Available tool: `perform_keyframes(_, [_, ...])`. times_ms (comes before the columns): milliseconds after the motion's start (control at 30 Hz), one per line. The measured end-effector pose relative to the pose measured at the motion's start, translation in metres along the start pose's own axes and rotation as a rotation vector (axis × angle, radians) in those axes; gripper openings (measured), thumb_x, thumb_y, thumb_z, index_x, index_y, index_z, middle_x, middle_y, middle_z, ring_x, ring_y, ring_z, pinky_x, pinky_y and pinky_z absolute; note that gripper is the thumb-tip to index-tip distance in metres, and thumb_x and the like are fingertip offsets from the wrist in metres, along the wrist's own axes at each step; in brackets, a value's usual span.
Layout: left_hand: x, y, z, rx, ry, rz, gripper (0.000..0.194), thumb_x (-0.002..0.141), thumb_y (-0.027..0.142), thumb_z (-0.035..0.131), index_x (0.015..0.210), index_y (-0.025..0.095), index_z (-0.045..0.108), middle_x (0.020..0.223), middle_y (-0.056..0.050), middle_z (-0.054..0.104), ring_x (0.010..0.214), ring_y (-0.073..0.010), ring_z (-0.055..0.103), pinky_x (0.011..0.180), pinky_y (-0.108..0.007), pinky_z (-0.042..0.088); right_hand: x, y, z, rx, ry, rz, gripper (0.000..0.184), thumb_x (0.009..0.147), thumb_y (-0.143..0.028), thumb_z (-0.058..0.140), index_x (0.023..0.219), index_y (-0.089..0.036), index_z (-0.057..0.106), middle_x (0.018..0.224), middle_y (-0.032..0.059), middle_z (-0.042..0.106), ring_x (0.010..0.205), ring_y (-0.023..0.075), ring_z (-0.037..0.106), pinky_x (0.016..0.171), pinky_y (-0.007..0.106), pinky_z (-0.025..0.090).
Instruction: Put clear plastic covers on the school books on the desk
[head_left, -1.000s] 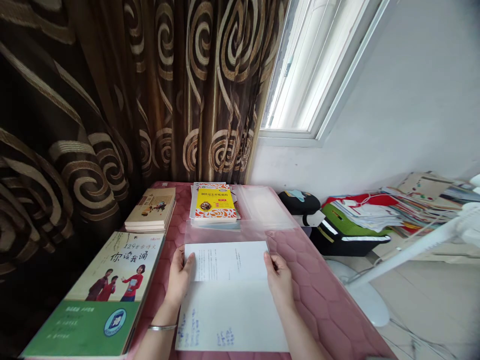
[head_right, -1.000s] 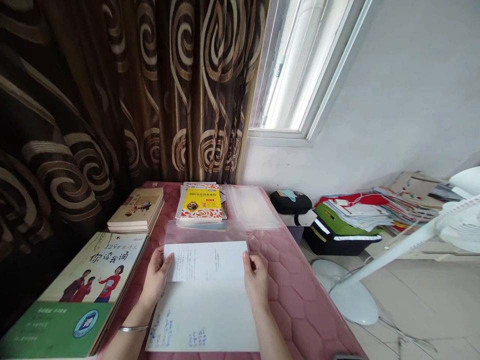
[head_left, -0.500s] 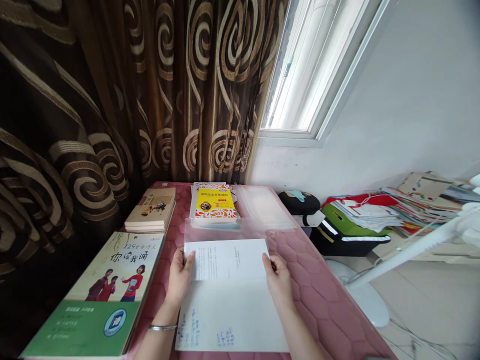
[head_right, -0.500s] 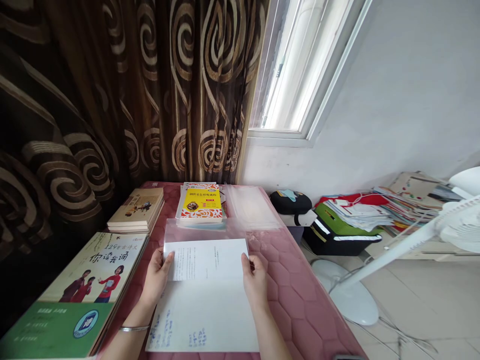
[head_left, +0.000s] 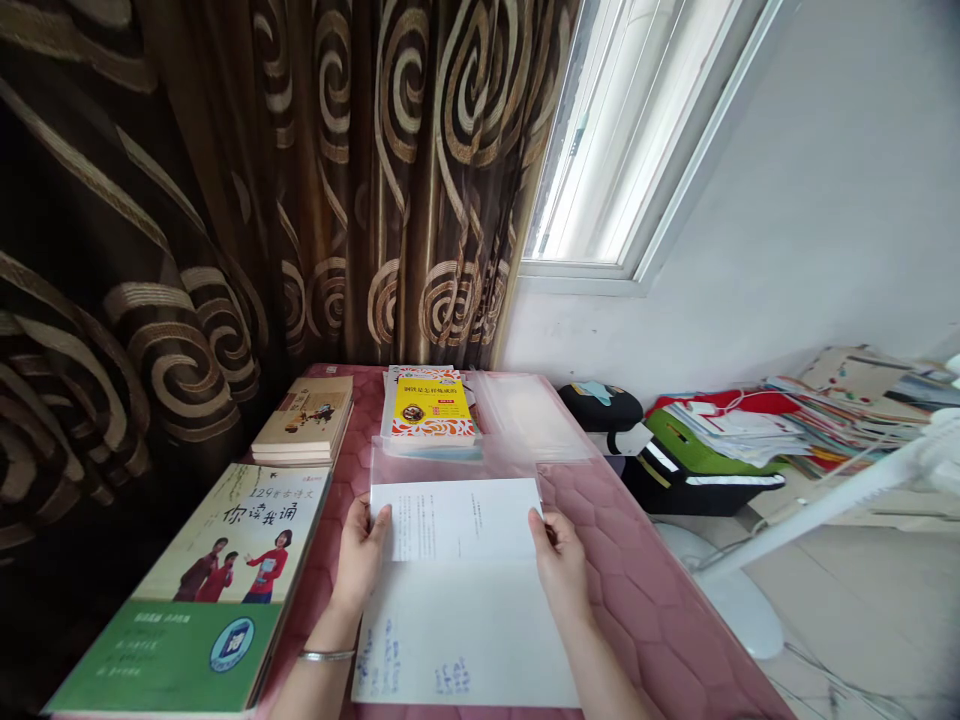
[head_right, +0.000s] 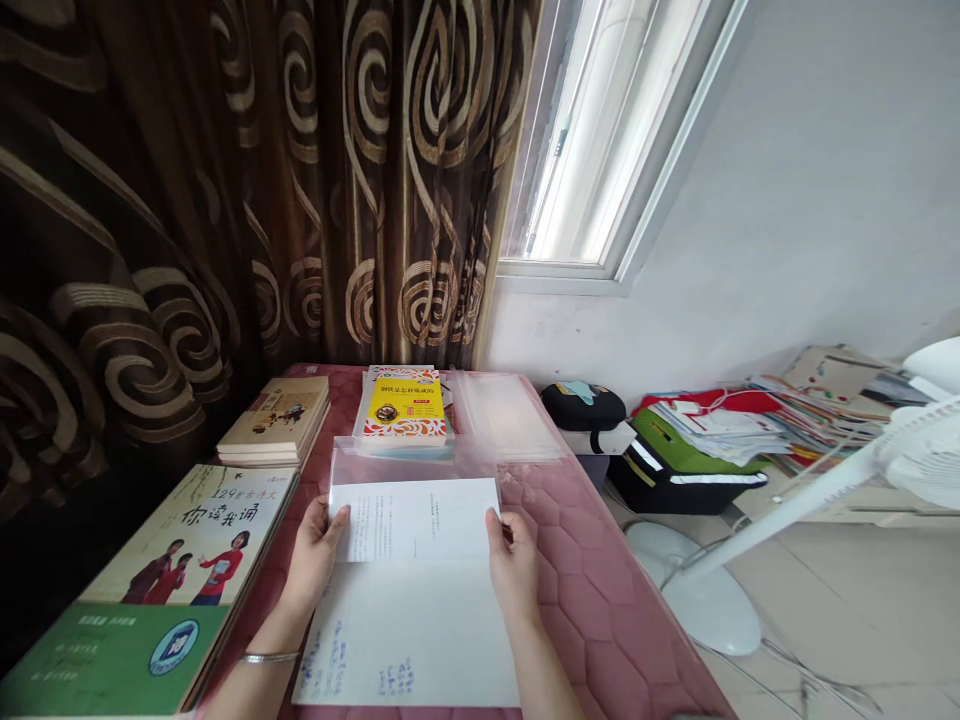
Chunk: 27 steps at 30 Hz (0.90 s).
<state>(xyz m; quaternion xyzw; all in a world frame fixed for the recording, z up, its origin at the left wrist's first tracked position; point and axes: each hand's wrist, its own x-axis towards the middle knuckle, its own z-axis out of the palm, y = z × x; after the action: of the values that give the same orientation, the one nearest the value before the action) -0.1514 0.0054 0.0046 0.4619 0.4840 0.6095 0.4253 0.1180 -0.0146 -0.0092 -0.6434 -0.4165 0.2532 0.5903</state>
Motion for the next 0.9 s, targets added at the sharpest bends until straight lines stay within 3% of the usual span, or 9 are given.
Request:
perform_keyframes(367, [0.0, 0.002, 0.001, -0.018, -0.034, -0.01, 0.043, 0.074, 0.057, 0.069, 0.094, 0.019, 0.06, 0.085, -0.005, 0.07, 0.08, -0.021, 0.064, 0.077, -0.033, 0.049, 0.003, 0.01, 0.001, -0.04, 0.009, -0.038, 0.053, 0.075, -0.075, 0.054, 0.068, -0.022, 0.053, 0.063, -0.001, 0.056, 0.06, 0.0167, 0.05, 0.056, 0.027, 0.04])
perform_keyframes(533, [-0.002, 0.002, -0.001, -0.032, -0.016, -0.013, 0.04, 0.075, 0.053, 0.068, 0.096, 0.02, 0.06, 0.092, -0.006, 0.07, 0.089, -0.0218, 0.064, 0.083, -0.033, 0.048, 0.001, 0.005, 0.001, -0.029, 0.013, -0.033, 0.053, 0.073, -0.075, 0.055, 0.067, -0.022, 0.053, 0.062, -0.0006, 0.056, 0.06, 0.0171, 0.051, 0.055, 0.027, 0.041])
perform_keyframes(733, [0.001, -0.003, -0.001, -0.037, -0.006, -0.016, 0.04, 0.075, 0.054, 0.069, 0.092, 0.02, 0.059, 0.088, -0.005, 0.069, 0.083, -0.0206, 0.064, 0.08, -0.032, 0.048, -0.003, -0.006, -0.001, 0.135, -0.011, 0.04, 0.045, 0.072, -0.067, 0.064, 0.068, -0.022, 0.055, 0.063, -0.0005, 0.058, 0.06, 0.0179, 0.053, 0.052, 0.026, 0.042])
perform_keyframes(900, [0.001, -0.002, 0.0, -0.005, 0.011, 0.008, 0.04, 0.076, 0.056, 0.067, 0.091, 0.02, 0.059, 0.086, -0.005, 0.069, 0.083, -0.0207, 0.063, 0.08, -0.033, 0.048, -0.003, -0.005, -0.001, 0.115, -0.002, 0.028, 0.048, 0.07, -0.068, 0.065, 0.063, -0.022, 0.054, 0.06, -0.0014, 0.054, 0.057, 0.0158, 0.049, 0.051, 0.025, 0.04])
